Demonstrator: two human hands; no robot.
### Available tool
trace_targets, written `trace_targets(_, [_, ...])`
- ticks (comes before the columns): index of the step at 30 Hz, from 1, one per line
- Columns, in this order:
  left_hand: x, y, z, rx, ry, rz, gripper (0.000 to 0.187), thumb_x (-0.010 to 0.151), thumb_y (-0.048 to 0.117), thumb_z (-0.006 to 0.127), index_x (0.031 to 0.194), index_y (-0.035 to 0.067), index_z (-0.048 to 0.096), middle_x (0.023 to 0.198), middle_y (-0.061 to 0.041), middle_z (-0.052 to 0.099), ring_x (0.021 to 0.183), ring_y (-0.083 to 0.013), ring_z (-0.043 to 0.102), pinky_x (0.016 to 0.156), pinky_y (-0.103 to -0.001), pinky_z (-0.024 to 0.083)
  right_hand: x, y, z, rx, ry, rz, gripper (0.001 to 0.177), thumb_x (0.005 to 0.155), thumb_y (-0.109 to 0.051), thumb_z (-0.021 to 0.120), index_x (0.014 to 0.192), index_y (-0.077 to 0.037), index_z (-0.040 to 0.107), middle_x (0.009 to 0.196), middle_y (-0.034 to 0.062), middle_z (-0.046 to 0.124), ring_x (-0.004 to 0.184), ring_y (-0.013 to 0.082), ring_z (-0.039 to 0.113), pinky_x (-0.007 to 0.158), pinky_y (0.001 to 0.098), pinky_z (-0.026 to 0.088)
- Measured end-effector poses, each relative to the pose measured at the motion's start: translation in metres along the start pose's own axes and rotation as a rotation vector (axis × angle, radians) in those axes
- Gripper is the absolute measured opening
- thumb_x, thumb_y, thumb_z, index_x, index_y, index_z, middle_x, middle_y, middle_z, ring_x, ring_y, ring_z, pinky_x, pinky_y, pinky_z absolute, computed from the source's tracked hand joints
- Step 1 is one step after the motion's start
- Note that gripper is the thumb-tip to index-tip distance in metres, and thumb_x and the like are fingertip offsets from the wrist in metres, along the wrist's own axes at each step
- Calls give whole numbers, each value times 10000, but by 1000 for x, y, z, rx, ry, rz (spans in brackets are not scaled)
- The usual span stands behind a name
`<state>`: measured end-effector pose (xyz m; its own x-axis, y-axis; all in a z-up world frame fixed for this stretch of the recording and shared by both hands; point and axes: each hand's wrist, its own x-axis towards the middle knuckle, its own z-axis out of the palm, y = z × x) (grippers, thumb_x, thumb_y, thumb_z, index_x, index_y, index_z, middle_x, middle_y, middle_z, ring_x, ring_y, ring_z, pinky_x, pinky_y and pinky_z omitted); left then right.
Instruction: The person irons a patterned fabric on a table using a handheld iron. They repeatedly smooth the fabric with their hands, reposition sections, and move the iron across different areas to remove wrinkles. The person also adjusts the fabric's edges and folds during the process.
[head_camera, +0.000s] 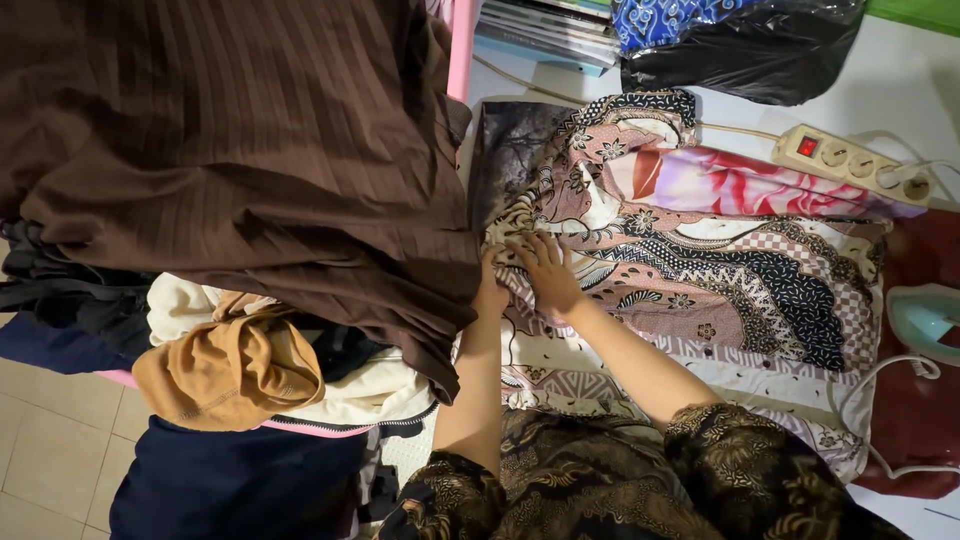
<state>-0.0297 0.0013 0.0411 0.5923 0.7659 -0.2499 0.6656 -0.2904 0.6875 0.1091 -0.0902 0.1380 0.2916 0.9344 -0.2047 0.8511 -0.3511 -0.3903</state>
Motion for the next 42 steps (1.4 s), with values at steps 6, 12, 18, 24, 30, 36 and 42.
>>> trace_targets(6, [32,-18,45,-1147,146,-536,522,773,70,762,1283,98,652,1139,-173,667,1022,-346,639,855,-451,511,16,8,-5,-73,-207,-4,1201,686,-225,886,1614,-198,124,1665,94,182,1545,370,128,1193,678,165])
trace_targets(12, [32,-35,71,-1597,172,-808,441,883,230,733,1248,23,598,1168,-160,656,1022,-323,656,826,-427,543,26,9,-15,-132,-357,10,1323,664,-194,892,1644,-175,3,1728,87,8,1561,438,-60,1192,699,133])
trace_targets(18, [24,42,29,-366,626,-458,535,936,311,708,1281,-46,507,1308,-213,605,1171,-362,625,955,-439,531,19,-1,-17,-101,-303,12,1327,653,-209,903,1631,-189,7,1716,131,-43,1552,459,-100,1190,731,86])
trace_targets(24, [63,73,-23,210,126,-46,464,968,338,599,1332,62,522,1355,-188,558,1286,-407,503,1079,-511,369,7,-3,7,-81,-220,37,1193,708,-234,825,1635,-94,88,1681,247,78,1574,441,5,1242,662,46])
trace_targets(30, [75,55,0,209,155,-27,284,1081,283,516,1252,56,523,1301,-169,552,1228,-399,503,1058,-563,343,-11,7,17,-7,-148,69,1025,773,-230,742,1616,-136,166,1662,242,116,1567,422,9,1222,674,4])
trace_targets(36, [88,53,6,318,249,-20,291,1044,288,522,1229,64,494,1256,-177,509,1202,-391,486,974,-548,376,6,-8,-36,-46,-434,71,852,864,-232,684,1601,-323,265,1711,156,-103,1560,409,-148,1189,708,-66])
trace_targets(42, [87,45,1,336,180,-49,298,1045,288,538,1243,72,487,1271,-184,498,1206,-399,481,972,-550,379,-9,1,-1,43,-496,-71,779,895,-231,631,1595,-309,300,1726,48,-39,1576,332,-150,1192,684,-117])
